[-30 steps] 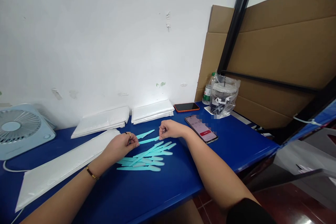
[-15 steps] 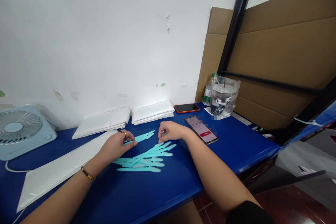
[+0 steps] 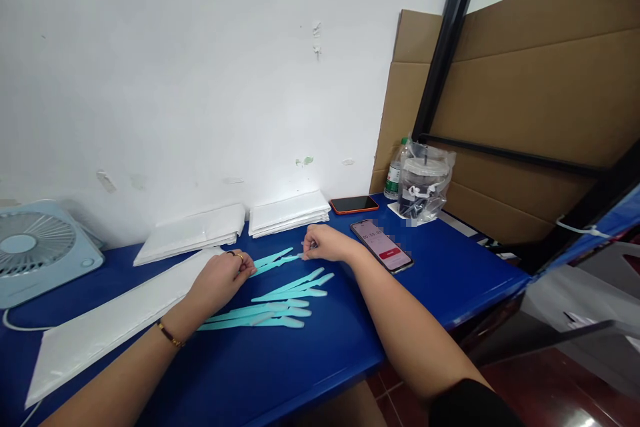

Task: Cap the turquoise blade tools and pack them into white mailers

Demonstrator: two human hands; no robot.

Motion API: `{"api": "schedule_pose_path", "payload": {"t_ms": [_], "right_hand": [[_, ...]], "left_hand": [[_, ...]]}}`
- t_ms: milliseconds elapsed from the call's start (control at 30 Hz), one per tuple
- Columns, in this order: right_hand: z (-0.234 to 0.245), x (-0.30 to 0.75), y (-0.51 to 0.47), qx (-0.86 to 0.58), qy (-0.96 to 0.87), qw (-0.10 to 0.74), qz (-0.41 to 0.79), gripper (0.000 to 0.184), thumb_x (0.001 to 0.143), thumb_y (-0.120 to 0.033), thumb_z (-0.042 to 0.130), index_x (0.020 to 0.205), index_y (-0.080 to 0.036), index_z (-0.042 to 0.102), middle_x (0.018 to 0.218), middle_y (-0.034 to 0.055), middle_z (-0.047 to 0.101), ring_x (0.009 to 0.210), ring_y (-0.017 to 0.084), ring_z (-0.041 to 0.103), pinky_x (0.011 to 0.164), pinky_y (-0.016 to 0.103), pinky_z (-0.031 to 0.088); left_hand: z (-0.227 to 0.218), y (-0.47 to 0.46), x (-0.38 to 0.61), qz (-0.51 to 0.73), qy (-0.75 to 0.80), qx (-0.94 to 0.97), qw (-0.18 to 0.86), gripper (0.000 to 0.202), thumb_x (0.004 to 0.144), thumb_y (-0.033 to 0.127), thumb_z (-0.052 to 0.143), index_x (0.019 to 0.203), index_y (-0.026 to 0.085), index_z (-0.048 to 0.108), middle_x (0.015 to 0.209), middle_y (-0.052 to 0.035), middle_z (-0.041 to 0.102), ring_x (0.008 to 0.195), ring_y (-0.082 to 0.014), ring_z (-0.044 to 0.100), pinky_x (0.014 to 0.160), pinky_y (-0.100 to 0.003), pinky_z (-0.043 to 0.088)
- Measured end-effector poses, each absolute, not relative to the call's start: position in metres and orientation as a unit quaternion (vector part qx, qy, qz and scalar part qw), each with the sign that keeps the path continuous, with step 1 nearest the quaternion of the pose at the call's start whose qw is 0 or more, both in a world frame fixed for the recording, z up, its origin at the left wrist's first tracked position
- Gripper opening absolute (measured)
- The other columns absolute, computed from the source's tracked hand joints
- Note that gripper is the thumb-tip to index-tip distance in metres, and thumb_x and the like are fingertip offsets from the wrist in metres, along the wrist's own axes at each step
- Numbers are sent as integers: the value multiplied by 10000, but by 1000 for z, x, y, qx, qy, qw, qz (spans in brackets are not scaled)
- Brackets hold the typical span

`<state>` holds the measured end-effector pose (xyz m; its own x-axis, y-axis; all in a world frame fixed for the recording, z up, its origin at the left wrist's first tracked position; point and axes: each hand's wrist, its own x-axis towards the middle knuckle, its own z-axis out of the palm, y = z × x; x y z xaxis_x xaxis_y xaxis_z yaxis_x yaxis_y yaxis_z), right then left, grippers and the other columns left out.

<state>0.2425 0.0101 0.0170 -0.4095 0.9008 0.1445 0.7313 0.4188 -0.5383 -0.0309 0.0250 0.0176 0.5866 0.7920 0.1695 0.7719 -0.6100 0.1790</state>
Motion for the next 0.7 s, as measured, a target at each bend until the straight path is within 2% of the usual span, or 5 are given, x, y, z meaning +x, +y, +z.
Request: {"api": "schedule_pose_path", "payload": {"t_ms": [133, 333, 433, 567, 700], "right_hand": [[25, 254, 7, -531, -800, 206, 187, 206, 644, -339, 729, 776, -182, 704, 831, 30, 591, 752, 150, 537, 644, 232, 393], [26, 251, 1, -482, -837, 83, 245, 208, 596, -350, 755, 708, -180, 717, 776, 19, 601, 686, 141, 542, 577, 220, 381], [19, 241, 4, -460, -849, 99, 242, 173, 640, -325, 734, 721, -173, 711, 779, 19, 579, 679, 130, 532, 584, 218, 385], [13, 233, 8, -432, -863, 146, 219, 138, 672, -296, 721, 728, -173, 695, 794, 18, 550, 699, 122, 523, 607, 214, 386], [17, 242, 9, -488, -833, 189, 179, 81, 704, -249, 685, 729, -172, 683, 836, 27, 562, 738, 129, 532, 639, 220, 387]], "left_hand": [[18, 31, -37, 132, 464, 875, 26, 191, 831, 325, 467, 807, 217, 624, 808, -32, 644, 760, -185, 580, 653, -285, 371], [18, 15, -29, 136, 425, 890, 93, 274, 837, 430, 456, 831, 231, 644, 853, -27, 636, 760, -179, 581, 635, -271, 381], [17, 7, -24, 122, 388, 907, 109, 298, 836, 459, 464, 880, 235, 655, 898, -33, 642, 803, -189, 585, 660, -273, 395], [16, 12, -25, 104, 384, 914, 83, 268, 864, 377, 445, 831, 227, 665, 877, -30, 661, 814, -189, 593, 714, -285, 402], [17, 25, -37, 117, 435, 890, 66, 289, 873, 367, 417, 832, 231, 668, 916, -19, 678, 826, -195, 601, 731, -302, 408]]}}
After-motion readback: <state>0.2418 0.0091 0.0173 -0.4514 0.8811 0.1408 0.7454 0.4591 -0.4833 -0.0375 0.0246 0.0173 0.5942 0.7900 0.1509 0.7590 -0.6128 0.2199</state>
